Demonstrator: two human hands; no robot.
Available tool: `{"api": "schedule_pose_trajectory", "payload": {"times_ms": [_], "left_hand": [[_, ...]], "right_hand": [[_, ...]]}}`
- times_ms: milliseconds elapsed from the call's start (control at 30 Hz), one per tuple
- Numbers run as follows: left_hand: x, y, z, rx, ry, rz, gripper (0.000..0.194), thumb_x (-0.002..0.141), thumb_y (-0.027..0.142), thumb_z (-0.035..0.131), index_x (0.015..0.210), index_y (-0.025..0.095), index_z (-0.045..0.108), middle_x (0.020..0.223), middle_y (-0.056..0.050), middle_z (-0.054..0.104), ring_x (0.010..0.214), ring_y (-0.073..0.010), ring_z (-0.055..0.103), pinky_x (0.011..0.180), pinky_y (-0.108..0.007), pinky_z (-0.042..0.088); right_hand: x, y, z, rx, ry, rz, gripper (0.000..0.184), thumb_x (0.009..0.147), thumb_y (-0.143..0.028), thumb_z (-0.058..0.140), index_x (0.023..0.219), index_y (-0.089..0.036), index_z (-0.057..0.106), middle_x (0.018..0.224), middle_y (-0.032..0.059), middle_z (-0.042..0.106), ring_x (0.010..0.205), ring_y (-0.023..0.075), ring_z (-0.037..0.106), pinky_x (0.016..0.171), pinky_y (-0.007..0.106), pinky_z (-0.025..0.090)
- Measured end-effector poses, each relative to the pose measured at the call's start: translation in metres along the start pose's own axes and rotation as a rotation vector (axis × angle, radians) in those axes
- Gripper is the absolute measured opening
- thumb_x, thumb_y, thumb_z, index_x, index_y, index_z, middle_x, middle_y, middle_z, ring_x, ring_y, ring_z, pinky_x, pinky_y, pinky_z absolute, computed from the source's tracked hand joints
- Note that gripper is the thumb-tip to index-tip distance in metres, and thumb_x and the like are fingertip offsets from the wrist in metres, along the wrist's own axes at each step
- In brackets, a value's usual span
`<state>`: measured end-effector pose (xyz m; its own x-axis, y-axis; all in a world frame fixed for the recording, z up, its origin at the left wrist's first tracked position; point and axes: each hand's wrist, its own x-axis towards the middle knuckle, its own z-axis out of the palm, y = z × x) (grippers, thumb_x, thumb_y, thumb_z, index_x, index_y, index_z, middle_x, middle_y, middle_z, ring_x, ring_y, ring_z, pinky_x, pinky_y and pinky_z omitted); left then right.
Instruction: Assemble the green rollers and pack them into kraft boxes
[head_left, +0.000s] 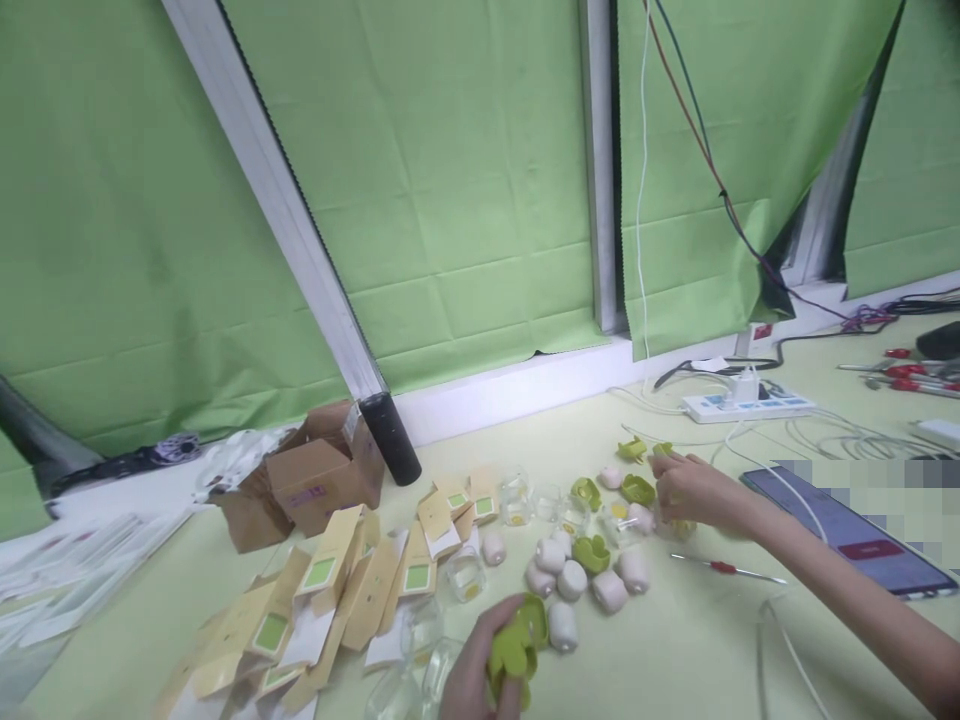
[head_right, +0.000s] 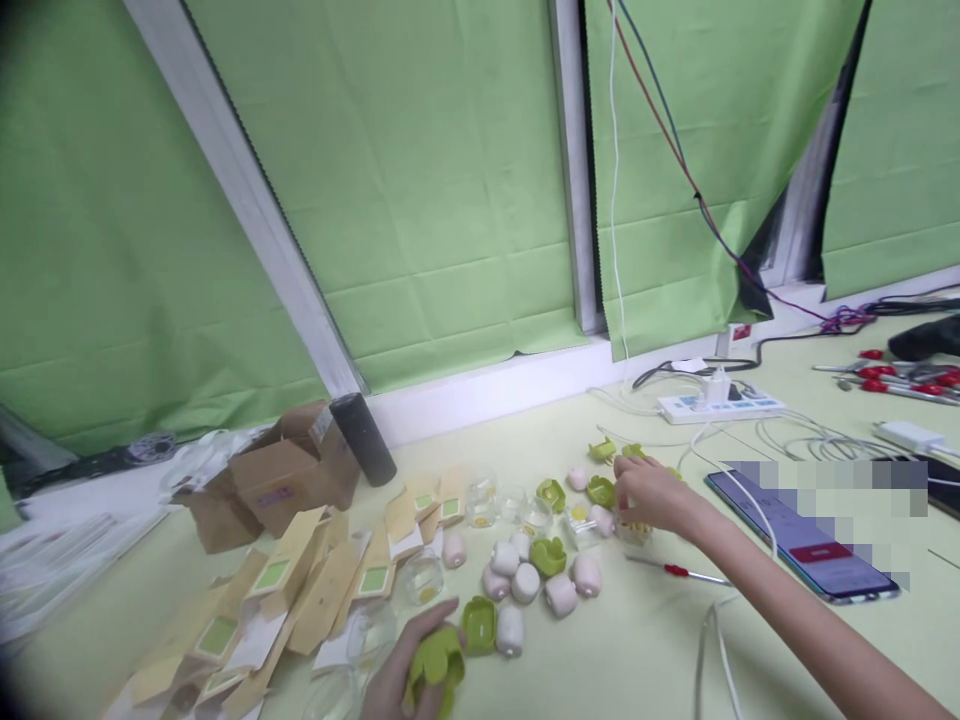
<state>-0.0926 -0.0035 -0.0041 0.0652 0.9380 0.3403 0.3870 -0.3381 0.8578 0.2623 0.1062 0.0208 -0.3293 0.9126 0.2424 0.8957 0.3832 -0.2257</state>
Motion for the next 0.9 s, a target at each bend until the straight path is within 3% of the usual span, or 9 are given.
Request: {"api": "schedule_pose_trajectory", "payload": {"times_ms": [133,233,300,433,533,633,700,800,900], "left_hand": [[0.027,0.022,0.037,-0.724,-0.154,-0.391,0.044,0.071,0.044,0.059,0.109,0.021,0.056,0.077,-0.004,0.062,0.052,-0.0139,0.052,0.045,-0.023,0.038],[0.038,0.032,0.055,-1.189,-0.212,-0.538,0.050,0.070,0.043,0.058,0.112,0.016,0.056,0.085,-0.008,0.064,0.055,-0.0125,0.052,0.049,-0.024,0.038],[0.038,0.034,0.059,-1.328,-0.179,-0.587,0.048,0.072,0.037,0.060,0.114,0.015,0.056,0.091,-0.010,0.064,0.062,-0.0136,0.055,0.057,-0.025,0.040],[0.032,0.029,0.061,-1.339,-0.122,-0.646,0.041,0.070,0.038,0.070,0.102,0.013,0.064,0.097,-0.012,0.066,0.063,-0.0125,0.055,0.061,-0.025,0.042],[0.029,0.025,0.062,-1.275,-0.062,-0.645,0.039,0.072,0.042,0.070,0.096,0.011,0.067,0.099,-0.012,0.066,0.064,-0.0104,0.053,0.062,-0.023,0.042],[0.027,0.025,0.064,-1.209,-0.027,-0.594,0.037,0.075,0.042,0.068,0.097,0.012,0.068,0.102,-0.011,0.065,0.075,-0.0127,0.057,0.068,-0.024,0.045],[0.026,0.027,0.064,-1.178,-0.030,-0.590,0.034,0.077,0.041,0.067,0.097,0.013,0.068,0.099,-0.010,0.066,0.079,-0.0139,0.058,0.071,-0.025,0.047],[0.023,0.031,0.064,-1.152,-0.040,-0.582,0.030,0.080,0.037,0.064,0.097,0.013,0.067,0.093,-0.008,0.067,0.077,-0.0133,0.060,0.070,-0.024,0.048],[0.021,0.031,0.065,-1.151,-0.039,-0.605,0.027,0.081,0.034,0.064,0.096,0.012,0.067,0.091,-0.008,0.067,0.074,-0.0125,0.061,0.070,-0.025,0.050]], "right_hand": [[-0.011,0.006,0.016,0.020,-0.047,-0.002,0.017,0.066,-0.012,0.059,0.055,-0.023,0.066,0.083,0.0051,0.062,0.076,0.0237,0.061,0.066,0.036,0.044],[-0.011,0.003,0.020,0.052,-0.043,-0.014,0.018,0.067,-0.012,0.056,0.055,-0.021,0.065,0.085,0.0055,0.063,0.075,0.0233,0.061,0.067,0.037,0.044],[-0.012,0.003,0.018,0.081,-0.029,-0.014,0.017,0.070,-0.017,0.056,0.056,-0.021,0.065,0.089,0.0065,0.064,0.077,0.0243,0.061,0.068,0.039,0.045],[-0.017,0.008,0.011,0.178,-0.007,0.026,0.021,0.078,-0.026,0.053,0.063,-0.020,0.067,0.097,0.0088,0.066,0.081,0.0249,0.064,0.067,0.038,0.049],[-0.018,0.001,0.006,0.281,0.044,0.094,0.024,0.085,-0.035,0.049,0.079,-0.021,0.068,0.106,0.0099,0.066,0.089,0.0260,0.064,0.073,0.039,0.052],[-0.017,-0.033,0.004,0.635,0.148,0.159,0.032,0.089,-0.048,0.045,0.097,-0.023,0.063,0.101,0.0087,0.068,0.088,0.0245,0.065,0.073,0.039,0.055],[-0.017,-0.068,0.007,0.874,0.168,0.086,0.034,0.087,-0.053,0.049,0.095,-0.023,0.063,0.092,0.0077,0.069,0.083,0.0236,0.066,0.071,0.039,0.056],[-0.018,-0.117,0.015,0.930,0.124,-0.085,0.025,0.086,-0.045,0.055,0.096,-0.023,0.062,0.090,0.0053,0.068,0.084,0.0201,0.064,0.074,0.035,0.055],[-0.021,-0.143,0.025,0.880,0.104,-0.203,0.018,0.091,-0.035,0.050,0.092,-0.022,0.062,0.085,0.0033,0.066,0.079,0.0169,0.062,0.070,0.031,0.053]]}}
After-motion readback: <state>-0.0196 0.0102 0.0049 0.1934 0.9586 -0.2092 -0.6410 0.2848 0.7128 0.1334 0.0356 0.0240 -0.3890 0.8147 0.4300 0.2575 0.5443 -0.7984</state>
